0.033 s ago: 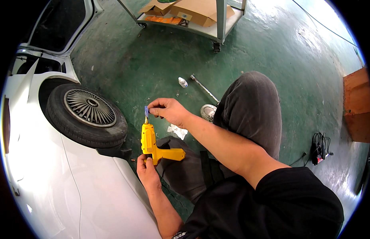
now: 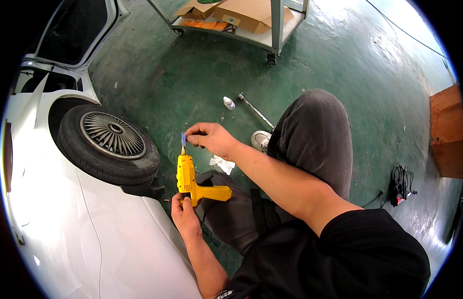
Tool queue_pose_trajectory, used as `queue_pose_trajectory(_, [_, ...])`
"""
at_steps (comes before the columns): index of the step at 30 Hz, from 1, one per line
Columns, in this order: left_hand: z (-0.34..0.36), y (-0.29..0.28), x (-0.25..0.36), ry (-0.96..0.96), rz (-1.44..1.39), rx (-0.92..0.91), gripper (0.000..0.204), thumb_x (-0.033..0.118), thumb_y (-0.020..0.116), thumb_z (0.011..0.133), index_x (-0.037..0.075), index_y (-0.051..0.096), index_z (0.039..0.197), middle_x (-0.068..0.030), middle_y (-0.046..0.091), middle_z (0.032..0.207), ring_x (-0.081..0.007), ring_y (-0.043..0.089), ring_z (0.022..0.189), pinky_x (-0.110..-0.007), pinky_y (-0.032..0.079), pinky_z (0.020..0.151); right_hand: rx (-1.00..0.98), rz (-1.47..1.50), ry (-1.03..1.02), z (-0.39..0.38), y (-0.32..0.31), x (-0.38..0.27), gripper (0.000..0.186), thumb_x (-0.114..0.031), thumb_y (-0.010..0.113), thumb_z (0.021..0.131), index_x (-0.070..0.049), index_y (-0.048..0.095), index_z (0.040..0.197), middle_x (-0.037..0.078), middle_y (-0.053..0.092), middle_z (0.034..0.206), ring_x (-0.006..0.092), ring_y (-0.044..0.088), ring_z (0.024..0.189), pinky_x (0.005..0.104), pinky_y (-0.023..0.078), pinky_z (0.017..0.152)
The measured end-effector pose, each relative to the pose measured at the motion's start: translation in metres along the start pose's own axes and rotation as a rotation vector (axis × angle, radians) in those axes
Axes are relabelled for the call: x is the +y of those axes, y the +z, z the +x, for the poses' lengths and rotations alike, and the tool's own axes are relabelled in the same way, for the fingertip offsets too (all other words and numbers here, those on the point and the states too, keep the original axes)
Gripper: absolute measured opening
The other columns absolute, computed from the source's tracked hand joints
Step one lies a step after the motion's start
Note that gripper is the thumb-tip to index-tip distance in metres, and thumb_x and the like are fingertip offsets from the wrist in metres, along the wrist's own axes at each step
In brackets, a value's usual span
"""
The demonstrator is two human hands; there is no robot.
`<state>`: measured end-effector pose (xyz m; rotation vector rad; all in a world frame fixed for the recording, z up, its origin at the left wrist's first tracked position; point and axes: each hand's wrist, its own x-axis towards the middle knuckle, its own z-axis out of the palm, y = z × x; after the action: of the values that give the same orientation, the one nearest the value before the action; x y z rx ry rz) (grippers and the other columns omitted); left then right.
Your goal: The person cleans the rear bumper of a white car with a spray and cloth, then uses a hot glue gun to apply glue to a dent and attach a small blue plastic piece. They also use a white rectangular board to inspect the surface and apply glue to the fuel door area.
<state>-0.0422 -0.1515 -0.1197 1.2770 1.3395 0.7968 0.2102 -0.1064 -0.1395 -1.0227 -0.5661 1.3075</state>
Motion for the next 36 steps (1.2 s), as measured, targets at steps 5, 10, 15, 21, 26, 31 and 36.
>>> queue_pose_trajectory(5, [-0.003, 0.002, 0.007, -0.010, 0.010, 0.000, 0.020, 0.005, 0.052, 0.103, -0.003, 0.060, 0.120, -0.0074, 0.065, 0.111, -0.0142, 0.064, 0.096, -0.029, 0.055, 0.085, 0.009, 0.005, -0.012, 0.003, -0.001, 0.004, 0.020, -0.013, 0.072, 0.096, -0.004, 0.074, 0.114, 0.000, 0.067, 0.094, 0.0097, 0.059, 0.085, 0.0263, 0.049, 0.077])
queue_pose_trajectory(10, [-0.003, 0.001, 0.004, 0.000, 0.001, -0.001, 0.021, 0.005, 0.052, 0.104, -0.003, 0.060, 0.121, -0.0073, 0.065, 0.111, -0.0139, 0.064, 0.096, -0.029, 0.055, 0.085, 0.018, 0.003, -0.003, 0.004, -0.002, 0.007, 0.021, -0.014, 0.072, 0.096, -0.005, 0.074, 0.114, -0.001, 0.067, 0.094, 0.0097, 0.059, 0.084, 0.0264, 0.049, 0.077])
queue_pose_trajectory(15, [-0.003, 0.001, 0.005, -0.007, 0.004, -0.009, 0.021, 0.005, 0.052, 0.104, -0.003, 0.060, 0.121, -0.0070, 0.064, 0.111, -0.0134, 0.063, 0.096, -0.029, 0.054, 0.085, 0.021, -0.007, -0.017, 0.005, -0.003, 0.008, 0.019, -0.013, 0.072, 0.096, -0.006, 0.074, 0.114, 0.000, 0.068, 0.095, 0.0094, 0.059, 0.085, 0.0263, 0.050, 0.077])
queue_pose_trajectory(21, [-0.005, 0.004, 0.011, 0.010, -0.004, 0.004, 0.020, 0.004, 0.052, 0.104, -0.003, 0.060, 0.120, -0.0063, 0.064, 0.110, -0.0124, 0.062, 0.095, -0.028, 0.053, 0.086, -0.003, -0.056, -0.003, 0.003, -0.004, 0.007, 0.018, -0.006, 0.073, 0.094, -0.003, 0.074, 0.112, -0.001, 0.069, 0.096, 0.0082, 0.060, 0.087, 0.0253, 0.050, 0.079])
queue_pose_trajectory(26, [-0.004, 0.004, 0.009, 0.021, -0.003, -0.006, 0.020, 0.004, 0.052, 0.104, -0.003, 0.060, 0.120, -0.0060, 0.064, 0.110, -0.0118, 0.062, 0.095, -0.027, 0.052, 0.087, -0.005, -0.070, -0.016, 0.001, -0.003, 0.008, 0.018, -0.008, 0.075, 0.093, -0.004, 0.076, 0.110, 0.002, 0.072, 0.100, 0.0100, 0.063, 0.093, 0.0261, 0.052, 0.084])
queue_pose_trajectory(31, [-0.005, 0.004, 0.012, 0.014, -0.002, -0.011, 0.020, 0.004, 0.052, 0.103, -0.003, 0.060, 0.121, -0.0067, 0.064, 0.110, -0.0122, 0.062, 0.095, -0.027, 0.052, 0.086, -0.005, -0.066, -0.012, 0.000, -0.001, 0.007, 0.018, -0.010, 0.077, 0.092, -0.004, 0.076, 0.109, 0.002, 0.073, 0.101, 0.0103, 0.064, 0.094, 0.0262, 0.052, 0.086])
queue_pose_trajectory(36, [-0.006, 0.003, 0.013, 0.020, 0.027, -0.009, 0.021, 0.004, 0.052, 0.103, -0.004, 0.060, 0.121, -0.0073, 0.063, 0.110, -0.0128, 0.062, 0.095, -0.028, 0.053, 0.086, -0.004, -0.072, -0.011, -0.001, -0.001, 0.008, 0.018, -0.010, 0.076, 0.093, -0.005, 0.076, 0.110, 0.002, 0.073, 0.101, 0.0099, 0.064, 0.095, 0.0260, 0.052, 0.086])
